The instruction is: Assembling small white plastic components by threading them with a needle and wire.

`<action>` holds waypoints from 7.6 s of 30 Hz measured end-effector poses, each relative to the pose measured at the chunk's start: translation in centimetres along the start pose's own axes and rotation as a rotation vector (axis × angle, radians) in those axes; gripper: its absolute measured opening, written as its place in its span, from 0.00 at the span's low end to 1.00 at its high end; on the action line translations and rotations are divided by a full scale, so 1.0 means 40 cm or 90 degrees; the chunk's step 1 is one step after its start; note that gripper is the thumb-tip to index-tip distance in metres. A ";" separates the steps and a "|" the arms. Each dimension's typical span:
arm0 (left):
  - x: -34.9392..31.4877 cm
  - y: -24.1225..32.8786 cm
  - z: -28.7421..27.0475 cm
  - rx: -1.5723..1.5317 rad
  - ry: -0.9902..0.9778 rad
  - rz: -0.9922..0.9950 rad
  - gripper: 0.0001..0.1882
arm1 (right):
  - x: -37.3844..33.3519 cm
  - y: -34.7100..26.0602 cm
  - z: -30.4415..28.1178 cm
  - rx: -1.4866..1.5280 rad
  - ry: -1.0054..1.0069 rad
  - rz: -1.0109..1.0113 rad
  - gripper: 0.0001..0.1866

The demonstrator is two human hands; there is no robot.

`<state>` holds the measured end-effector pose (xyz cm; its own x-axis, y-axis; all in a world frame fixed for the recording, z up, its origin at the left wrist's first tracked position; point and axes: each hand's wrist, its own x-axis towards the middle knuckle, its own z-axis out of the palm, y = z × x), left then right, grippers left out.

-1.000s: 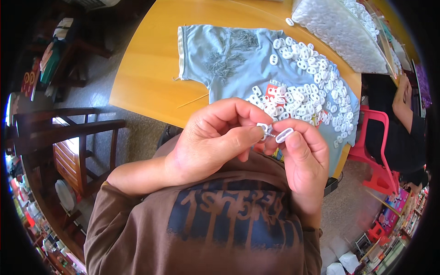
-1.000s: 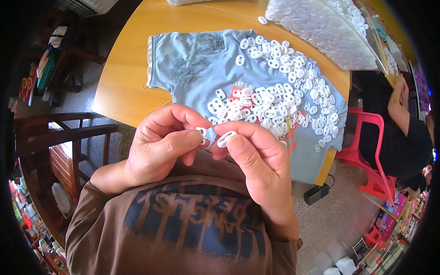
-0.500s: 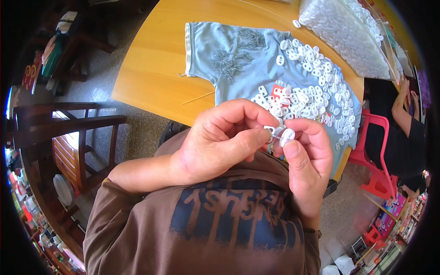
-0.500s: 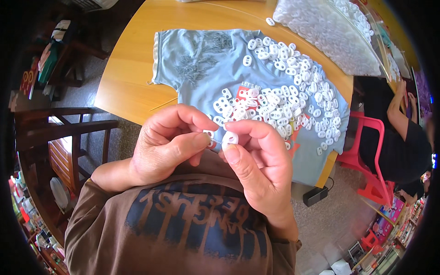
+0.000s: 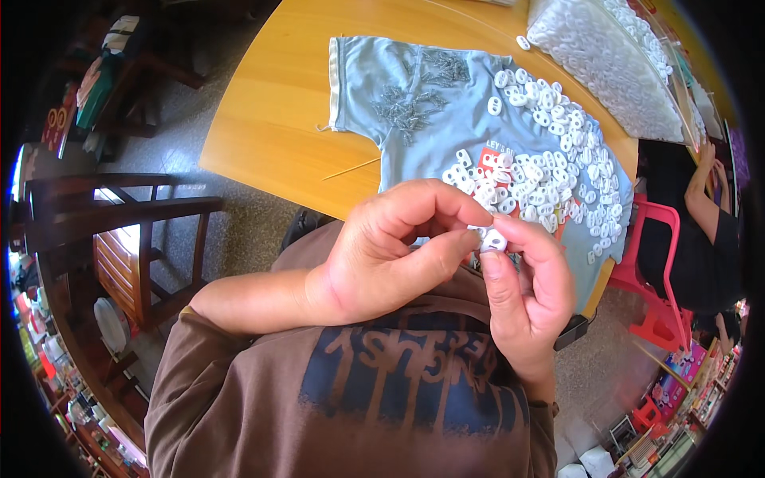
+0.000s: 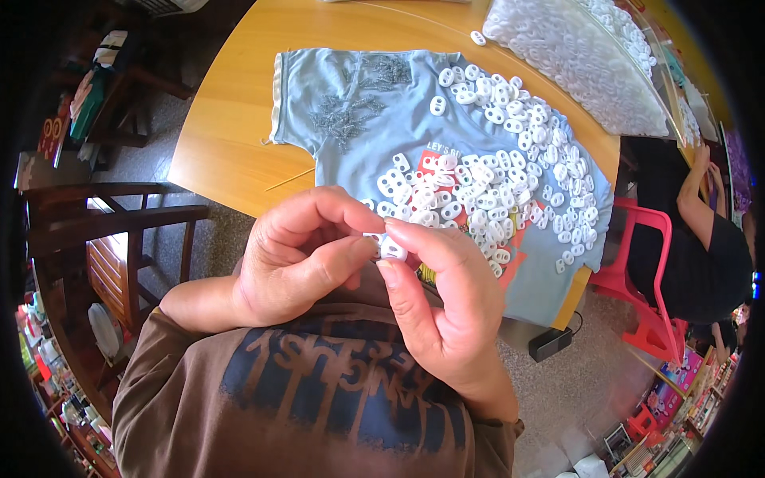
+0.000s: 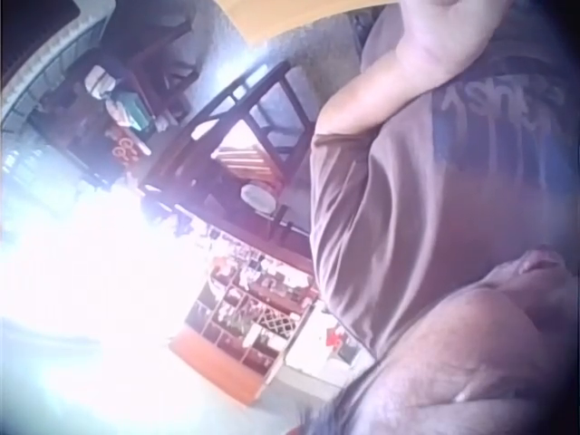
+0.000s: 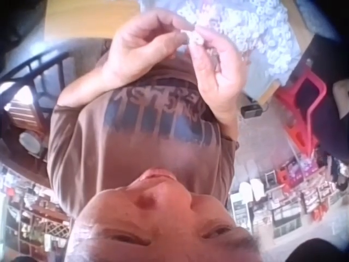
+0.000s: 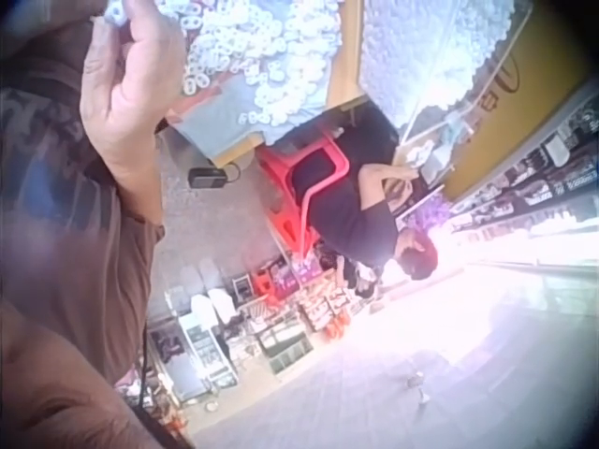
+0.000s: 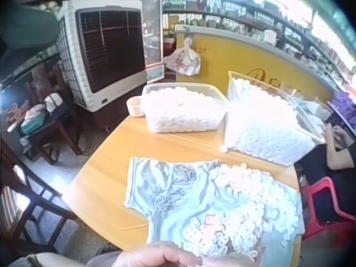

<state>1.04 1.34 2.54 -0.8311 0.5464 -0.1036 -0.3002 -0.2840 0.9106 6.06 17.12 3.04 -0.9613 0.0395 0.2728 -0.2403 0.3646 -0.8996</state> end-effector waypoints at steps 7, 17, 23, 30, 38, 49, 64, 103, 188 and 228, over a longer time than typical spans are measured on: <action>-0.005 0.012 -0.006 0.004 -0.037 -0.023 0.09 | 0.011 0.000 -0.001 -0.017 0.009 -0.037 0.14; 0.002 0.007 -0.021 -0.022 -0.083 -0.042 0.14 | 0.015 -0.005 0.001 -0.016 -0.013 -0.043 0.14; 0.003 0.001 -0.013 -0.092 -0.078 -0.069 0.13 | 0.015 0.003 -0.009 -0.102 -0.021 -0.121 0.15; 0.005 0.001 -0.008 -0.140 -0.103 -0.095 0.17 | 0.010 0.000 -0.001 -0.056 0.024 -0.097 0.13; 0.005 0.009 -0.017 -0.119 -0.169 -0.111 0.21 | 0.003 0.023 -0.012 0.016 0.012 -0.108 0.11; 0.004 0.003 -0.022 -0.119 -0.171 -0.112 0.20 | -0.007 0.046 -0.003 0.119 -0.046 -0.089 0.15; -0.003 -0.016 -0.012 0.008 -0.123 0.000 0.16 | -0.006 0.058 0.015 0.132 -0.043 -0.148 0.18; -0.004 -0.029 0.001 0.215 -0.062 0.241 0.10 | -0.006 0.082 0.034 0.106 0.014 -0.265 0.15; 0.401 -0.202 0.397 0.845 -0.703 0.597 0.06 | -0.055 0.123 -0.045 0.158 -0.113 -0.109 0.03; 0.055 -0.062 -0.116 0.686 0.114 0.377 0.13 | 0.124 0.083 -0.093 -0.051 -0.071 -0.086 0.05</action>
<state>-2.22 -0.40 -1.82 -0.7854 0.4150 0.4593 0.6094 0.3880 0.6914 1.00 21.97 2.68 -0.9309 -0.1172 0.3461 -0.3615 0.4325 -0.8260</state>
